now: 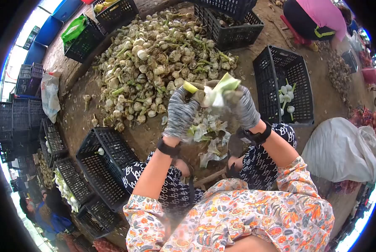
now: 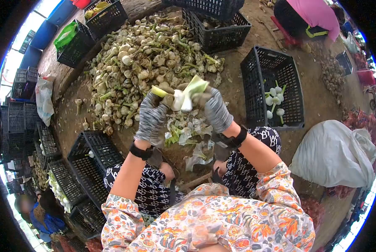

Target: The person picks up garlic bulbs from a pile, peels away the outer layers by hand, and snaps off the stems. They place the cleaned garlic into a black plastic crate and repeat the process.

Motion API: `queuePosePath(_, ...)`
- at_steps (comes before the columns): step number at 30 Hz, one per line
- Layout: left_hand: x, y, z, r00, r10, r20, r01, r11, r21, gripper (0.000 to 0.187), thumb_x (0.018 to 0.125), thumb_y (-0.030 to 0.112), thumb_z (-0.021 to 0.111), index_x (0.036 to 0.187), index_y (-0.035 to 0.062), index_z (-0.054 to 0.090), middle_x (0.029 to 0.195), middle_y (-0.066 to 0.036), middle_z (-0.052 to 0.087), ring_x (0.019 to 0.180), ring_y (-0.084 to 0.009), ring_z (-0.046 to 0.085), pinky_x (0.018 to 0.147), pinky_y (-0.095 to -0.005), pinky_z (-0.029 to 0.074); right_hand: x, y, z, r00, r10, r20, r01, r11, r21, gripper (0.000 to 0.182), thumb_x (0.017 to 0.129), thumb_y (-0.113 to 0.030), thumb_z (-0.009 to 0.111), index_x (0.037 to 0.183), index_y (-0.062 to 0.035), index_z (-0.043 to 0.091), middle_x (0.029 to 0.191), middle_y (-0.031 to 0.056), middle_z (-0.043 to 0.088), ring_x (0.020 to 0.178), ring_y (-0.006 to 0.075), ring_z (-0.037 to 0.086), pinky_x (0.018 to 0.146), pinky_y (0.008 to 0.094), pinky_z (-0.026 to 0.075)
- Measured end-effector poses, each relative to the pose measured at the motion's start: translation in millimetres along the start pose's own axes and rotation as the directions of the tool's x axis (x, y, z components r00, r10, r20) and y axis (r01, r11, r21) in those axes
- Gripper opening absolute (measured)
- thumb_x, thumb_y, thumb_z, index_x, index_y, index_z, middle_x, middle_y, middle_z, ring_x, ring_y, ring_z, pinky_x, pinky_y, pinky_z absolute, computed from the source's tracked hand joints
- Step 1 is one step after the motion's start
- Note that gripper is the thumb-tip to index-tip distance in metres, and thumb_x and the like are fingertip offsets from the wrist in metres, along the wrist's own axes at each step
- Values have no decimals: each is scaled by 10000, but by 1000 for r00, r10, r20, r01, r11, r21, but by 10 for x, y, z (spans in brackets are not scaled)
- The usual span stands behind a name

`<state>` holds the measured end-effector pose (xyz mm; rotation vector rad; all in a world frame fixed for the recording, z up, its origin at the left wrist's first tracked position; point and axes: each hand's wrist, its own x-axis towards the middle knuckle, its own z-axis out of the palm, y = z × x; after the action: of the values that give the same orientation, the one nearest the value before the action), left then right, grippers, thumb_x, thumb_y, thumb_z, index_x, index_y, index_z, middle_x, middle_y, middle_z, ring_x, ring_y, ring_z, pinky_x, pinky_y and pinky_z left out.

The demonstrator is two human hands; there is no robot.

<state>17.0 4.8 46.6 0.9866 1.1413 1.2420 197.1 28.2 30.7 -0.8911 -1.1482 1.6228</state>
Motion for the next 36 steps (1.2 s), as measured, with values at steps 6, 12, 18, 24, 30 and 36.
queuePosePath(6, -25, 281, -169, 948, -28, 318, 62, 993, -98, 128, 801, 60, 611, 925, 32, 602, 900, -27, 601, 821, -116, 552, 741, -250, 458, 145, -151, 61, 804, 590, -77, -433, 668, 605, 198, 861, -202, 424, 851, -54, 555, 757, 84, 597, 571, 165, 586, 410, 260, 498)
queuePosePath(12, -11, 29, -136, 972, -68, 225, 211, 675, -708, 289, 808, 167, 631, 1040, 18, 546, 995, -89, 601, 927, -180, 585, 801, -280, 506, 98, 105, 86, 975, 162, 150, -130, 970, -203, 233, 883, -240, 443, 837, -34, 542, 615, 50, 577, 366, 88, 472, 292, 215, 359)
queuePosePath(18, 167, -329, -301, 947, -322, 11, 192, 534, -823, 306, 821, 148, 601, 1089, 12, 544, 1059, -109, 589, 935, -178, 596, 691, -210, 558, 42, -426, -369, 850, 255, 462, -527, 451, 720, 374, 864, -304, 497, 1034, 28, 494, 796, 95, 582, 567, 129, 576, 441, 257, 492)
queuePosePath(24, 150, -213, -290, 880, -475, -12, 251, 486, -837, 188, 841, 105, 572, 1014, 32, 585, 963, -82, 624, 813, -163, 627, 601, -201, 568, 55, -360, -99, 930, 154, 333, 300, 202, -932, 331, 723, -249, 657, 962, -34, 577, 968, 146, 570, 825, 325, 580, 725, 373, 479)
queuePosePath(30, 88, -284, -147, 767, -638, -64, 315, 462, -829, 134, 817, 139, 619, 884, 28, 586, 824, -61, 619, 681, -131, 609, 562, -186, 545, 61, -56, 261, 843, -460, 278, 416, 230, -880, 359, 699, -179, 673, 1002, -44, 534, 960, 148, 560, 794, 334, 572, 690, 378, 483)
queuePosePath(36, -69, -66, -85, 877, -479, 19, 343, 601, -722, 184, 835, 156, 594, 969, 29, 585, 861, -55, 624, 739, -127, 605, 612, -190, 535, 232, -98, 33, 970, 107, -217, -107, 994, 15, 202, 807, -95, 574, 985, -3, 544, 878, 50, 600, 745, 140, 575, 656, 302, 502)
